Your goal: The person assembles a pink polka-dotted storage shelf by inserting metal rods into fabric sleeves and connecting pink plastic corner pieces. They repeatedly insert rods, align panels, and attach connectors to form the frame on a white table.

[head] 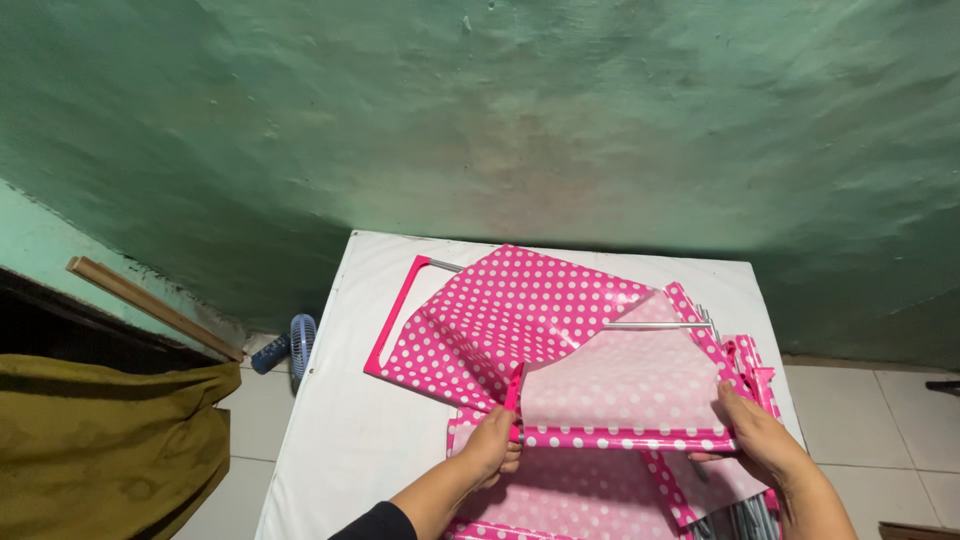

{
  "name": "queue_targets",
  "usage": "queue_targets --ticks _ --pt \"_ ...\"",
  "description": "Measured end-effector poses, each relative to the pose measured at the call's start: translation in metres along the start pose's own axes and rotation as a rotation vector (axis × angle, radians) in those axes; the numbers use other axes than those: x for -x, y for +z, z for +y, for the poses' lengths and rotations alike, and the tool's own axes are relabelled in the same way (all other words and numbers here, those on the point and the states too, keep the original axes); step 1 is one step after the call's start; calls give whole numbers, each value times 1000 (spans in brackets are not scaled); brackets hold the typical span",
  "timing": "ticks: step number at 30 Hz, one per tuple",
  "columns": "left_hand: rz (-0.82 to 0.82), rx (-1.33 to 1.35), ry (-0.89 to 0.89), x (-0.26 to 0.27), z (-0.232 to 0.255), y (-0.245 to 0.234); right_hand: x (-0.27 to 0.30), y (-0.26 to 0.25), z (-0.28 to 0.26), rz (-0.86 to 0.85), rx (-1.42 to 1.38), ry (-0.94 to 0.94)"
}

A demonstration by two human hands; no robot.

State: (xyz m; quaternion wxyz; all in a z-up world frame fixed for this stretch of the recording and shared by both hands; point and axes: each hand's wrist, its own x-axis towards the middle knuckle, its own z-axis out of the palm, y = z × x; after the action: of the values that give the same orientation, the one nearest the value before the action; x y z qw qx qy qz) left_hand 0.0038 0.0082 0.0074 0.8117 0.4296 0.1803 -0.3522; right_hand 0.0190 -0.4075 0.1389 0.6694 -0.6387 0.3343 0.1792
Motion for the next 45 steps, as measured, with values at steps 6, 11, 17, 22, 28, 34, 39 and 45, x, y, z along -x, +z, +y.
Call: queue_targets --ticks 6,11,17,22,28,34,39,45 --pt "126 -286 209 4 -4 27 -7 -13 4 1 -4 69" --pt "35 -341 309 -5 13 34 -8 -17 4 75 -70 155" --pt "46 -317 339 -17 10 29 -28 -44 27 -159 -481 39" --pt "54 -348 327 -23 12 27 -37 -30 70 -81 -605 -121" --pt "124 -854 398 -5 33 26 -37 -6 98 -114 -735 -266" --pt "356 -1792 770 20 71 -18 -33 -33 66 -8 -465 -413" --pt "196 -1997 641 21 82 -15 -20 -32 38 5 -343 -395" --pt "334 -1854 969 39 105 -13 5 -21 5 45 -112 -462"
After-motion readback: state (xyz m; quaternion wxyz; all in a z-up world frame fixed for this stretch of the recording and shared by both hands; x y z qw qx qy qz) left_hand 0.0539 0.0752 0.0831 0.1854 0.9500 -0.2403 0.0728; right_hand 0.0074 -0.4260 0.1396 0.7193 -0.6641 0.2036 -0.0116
